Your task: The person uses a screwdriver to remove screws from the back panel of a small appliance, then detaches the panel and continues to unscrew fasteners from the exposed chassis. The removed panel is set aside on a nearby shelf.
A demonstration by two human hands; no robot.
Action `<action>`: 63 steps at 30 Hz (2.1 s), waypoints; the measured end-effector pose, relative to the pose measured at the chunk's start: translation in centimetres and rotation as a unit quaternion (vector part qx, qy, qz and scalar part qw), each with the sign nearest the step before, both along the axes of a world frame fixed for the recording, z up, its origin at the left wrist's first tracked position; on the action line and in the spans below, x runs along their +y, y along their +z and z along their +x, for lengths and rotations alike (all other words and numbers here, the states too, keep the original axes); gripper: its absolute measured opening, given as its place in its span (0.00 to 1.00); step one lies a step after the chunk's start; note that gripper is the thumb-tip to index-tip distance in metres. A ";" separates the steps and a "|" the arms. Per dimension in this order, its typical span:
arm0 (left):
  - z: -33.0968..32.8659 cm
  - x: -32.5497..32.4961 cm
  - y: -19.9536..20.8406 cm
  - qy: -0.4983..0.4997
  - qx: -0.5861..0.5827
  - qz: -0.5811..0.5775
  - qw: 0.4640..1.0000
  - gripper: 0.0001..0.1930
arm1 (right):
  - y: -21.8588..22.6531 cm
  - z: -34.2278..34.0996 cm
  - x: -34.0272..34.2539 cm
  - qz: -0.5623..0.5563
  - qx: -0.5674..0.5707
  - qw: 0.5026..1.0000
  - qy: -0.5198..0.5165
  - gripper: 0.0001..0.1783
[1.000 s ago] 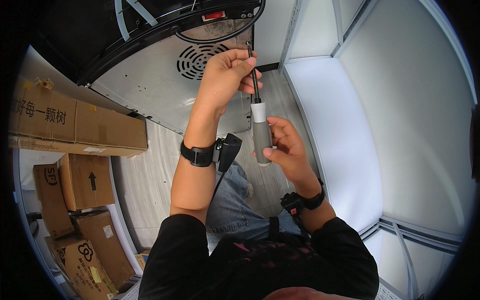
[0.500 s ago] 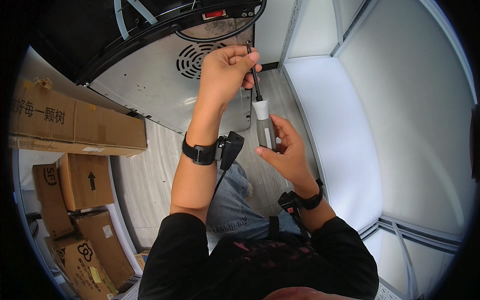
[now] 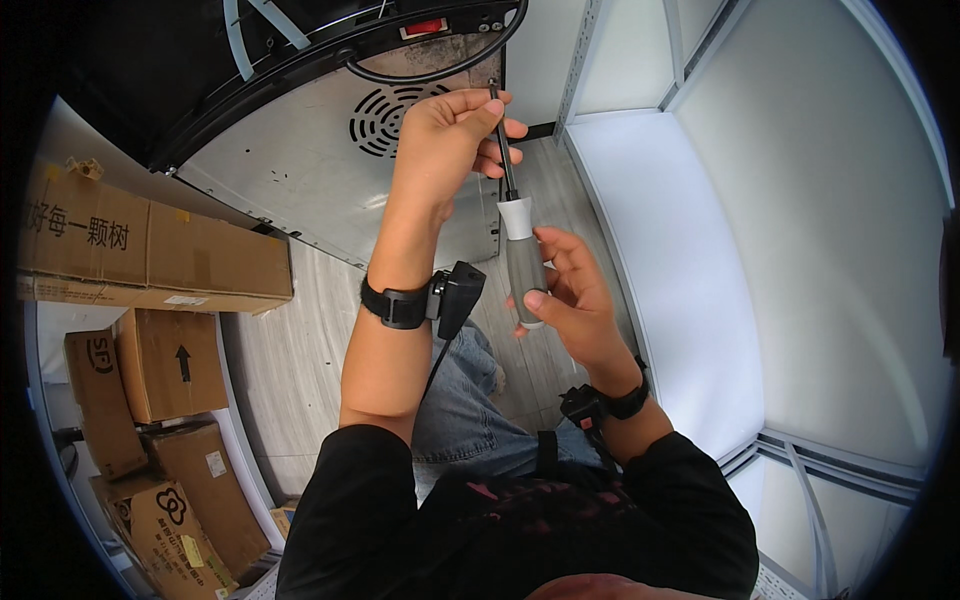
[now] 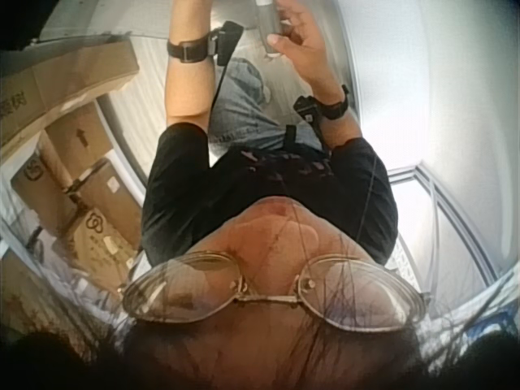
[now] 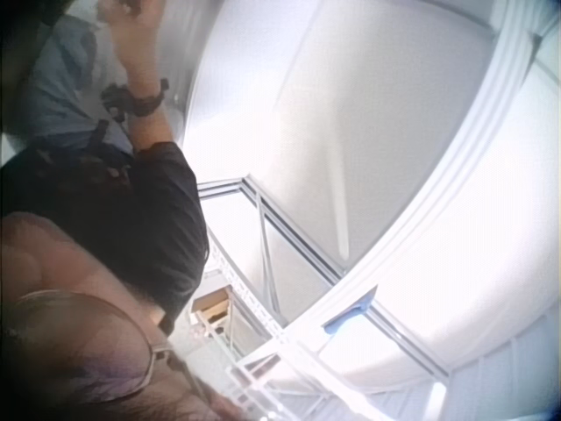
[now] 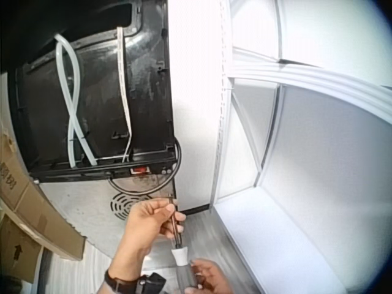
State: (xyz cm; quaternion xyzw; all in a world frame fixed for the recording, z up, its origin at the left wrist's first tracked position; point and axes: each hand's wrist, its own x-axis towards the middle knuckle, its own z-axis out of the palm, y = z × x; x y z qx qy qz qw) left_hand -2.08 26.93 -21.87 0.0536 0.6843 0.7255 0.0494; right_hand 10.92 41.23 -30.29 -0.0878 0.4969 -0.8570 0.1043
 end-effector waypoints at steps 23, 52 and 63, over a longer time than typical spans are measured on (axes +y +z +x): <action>-0.2 -0.3 -0.2 -0.013 -0.002 0.012 1.000 0.14 | 0.8 0.1 -0.6 0.049 0.002 0.998 -0.041 0.36; -0.4 -0.2 0.1 -0.001 0.014 -0.040 0.999 0.15 | 1.2 0.1 -0.9 -0.055 -0.034 0.997 0.030 0.32; -0.3 -0.2 0.0 -0.007 0.006 -0.028 1.000 0.13 | 1.5 -1.0 -0.5 -0.150 -0.092 0.981 0.079 0.35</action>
